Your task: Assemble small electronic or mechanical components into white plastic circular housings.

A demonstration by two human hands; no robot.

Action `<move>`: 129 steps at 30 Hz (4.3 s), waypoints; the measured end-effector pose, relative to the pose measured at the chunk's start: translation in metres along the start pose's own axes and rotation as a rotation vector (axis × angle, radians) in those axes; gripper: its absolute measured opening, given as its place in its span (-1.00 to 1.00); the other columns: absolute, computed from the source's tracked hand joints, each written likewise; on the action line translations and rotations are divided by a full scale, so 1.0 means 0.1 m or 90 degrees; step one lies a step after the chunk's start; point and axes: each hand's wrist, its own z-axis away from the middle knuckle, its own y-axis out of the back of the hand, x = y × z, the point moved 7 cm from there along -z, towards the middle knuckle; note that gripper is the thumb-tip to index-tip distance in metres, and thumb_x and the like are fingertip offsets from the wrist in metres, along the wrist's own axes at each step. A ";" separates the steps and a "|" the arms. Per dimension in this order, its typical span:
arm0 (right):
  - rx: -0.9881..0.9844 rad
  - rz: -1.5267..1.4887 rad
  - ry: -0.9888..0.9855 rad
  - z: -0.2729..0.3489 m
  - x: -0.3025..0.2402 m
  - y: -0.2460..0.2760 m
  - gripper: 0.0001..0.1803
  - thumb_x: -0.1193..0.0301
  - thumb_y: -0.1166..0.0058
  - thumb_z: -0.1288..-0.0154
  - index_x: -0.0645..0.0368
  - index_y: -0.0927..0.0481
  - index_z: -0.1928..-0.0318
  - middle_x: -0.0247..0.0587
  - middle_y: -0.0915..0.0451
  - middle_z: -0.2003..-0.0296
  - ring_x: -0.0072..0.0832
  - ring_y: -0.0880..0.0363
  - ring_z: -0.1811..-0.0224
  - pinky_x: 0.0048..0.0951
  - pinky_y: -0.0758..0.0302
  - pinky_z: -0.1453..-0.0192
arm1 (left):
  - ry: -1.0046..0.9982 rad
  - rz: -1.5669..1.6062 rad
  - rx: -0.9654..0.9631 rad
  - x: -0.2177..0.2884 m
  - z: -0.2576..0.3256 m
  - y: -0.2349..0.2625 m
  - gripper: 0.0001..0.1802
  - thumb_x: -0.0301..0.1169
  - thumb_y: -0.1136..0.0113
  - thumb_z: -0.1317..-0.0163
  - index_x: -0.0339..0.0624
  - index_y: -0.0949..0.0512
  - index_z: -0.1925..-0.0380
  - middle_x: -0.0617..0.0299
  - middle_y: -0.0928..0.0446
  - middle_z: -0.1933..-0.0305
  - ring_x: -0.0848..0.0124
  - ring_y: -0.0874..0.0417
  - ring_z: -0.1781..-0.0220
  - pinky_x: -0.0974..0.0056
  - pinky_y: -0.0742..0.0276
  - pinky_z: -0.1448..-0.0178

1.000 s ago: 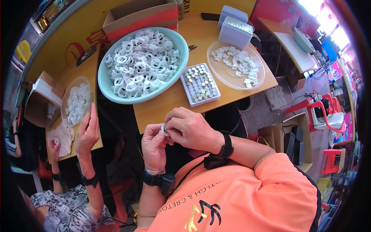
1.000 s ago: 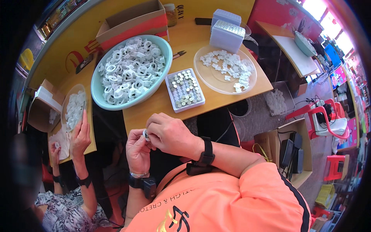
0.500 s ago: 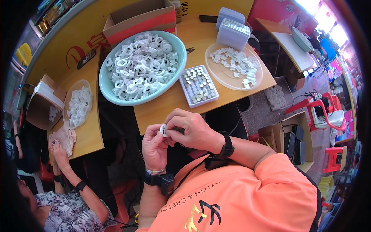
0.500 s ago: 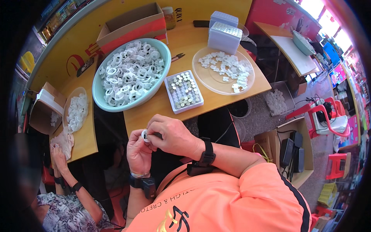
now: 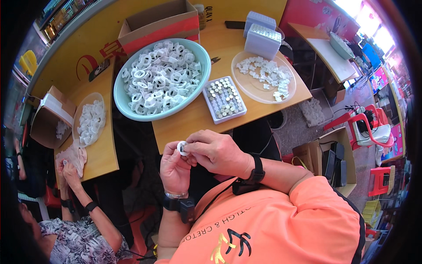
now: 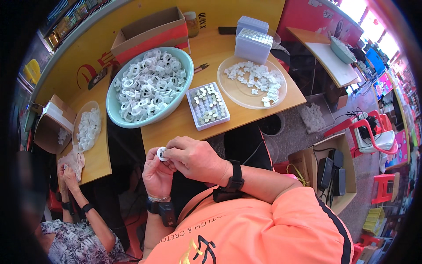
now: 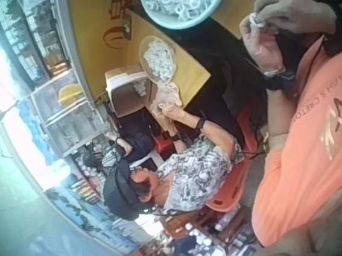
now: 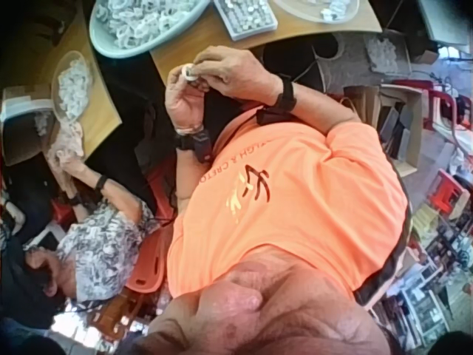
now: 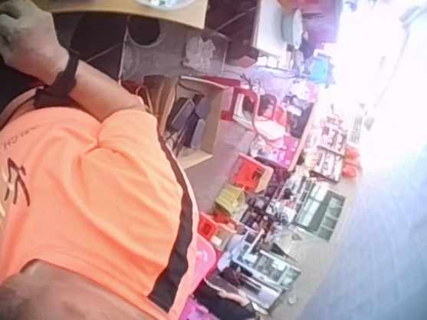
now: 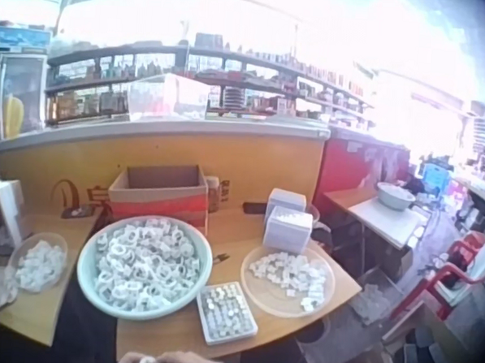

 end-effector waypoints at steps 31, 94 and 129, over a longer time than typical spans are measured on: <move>-0.128 0.407 -0.164 -0.29 1.16 0.73 -0.87 0.39 -0.17 -0.05 0.10 -0.72 0.38 -0.20 -0.56 0.39 -0.21 -0.52 0.20 -0.26 -0.44 0.05 | -0.024 -0.001 0.016 0.20 -0.01 0.13 -0.76 -0.33 -0.05 -0.34 -0.21 -0.42 0.07 0.11 -0.55 0.28 0.30 -0.60 0.33 0.29 -0.49 0.26; -0.117 -0.405 -0.402 0.08 0.41 -0.13 -0.85 0.54 -0.26 -0.15 0.28 -0.53 0.33 -0.28 -0.63 0.44 -0.63 -0.61 0.39 -0.56 -0.53 0.29 | -0.007 -0.130 -0.040 -0.02 0.04 -0.06 -0.74 -0.42 -0.05 -0.34 -0.31 -0.44 0.03 0.09 -0.59 0.29 0.34 -0.64 0.38 0.33 -0.59 0.27; -0.159 -0.519 -0.503 0.16 0.59 -0.29 -0.79 0.48 -0.26 -0.12 0.32 -0.51 0.32 -0.28 -0.60 0.45 -0.66 -0.54 0.42 -0.60 -0.48 0.34 | -0.023 -0.267 -0.014 0.01 0.06 -0.13 -0.81 -0.45 -0.10 -0.30 -0.31 -0.49 0.13 0.15 -0.60 0.29 0.41 -0.65 0.36 0.39 -0.56 0.26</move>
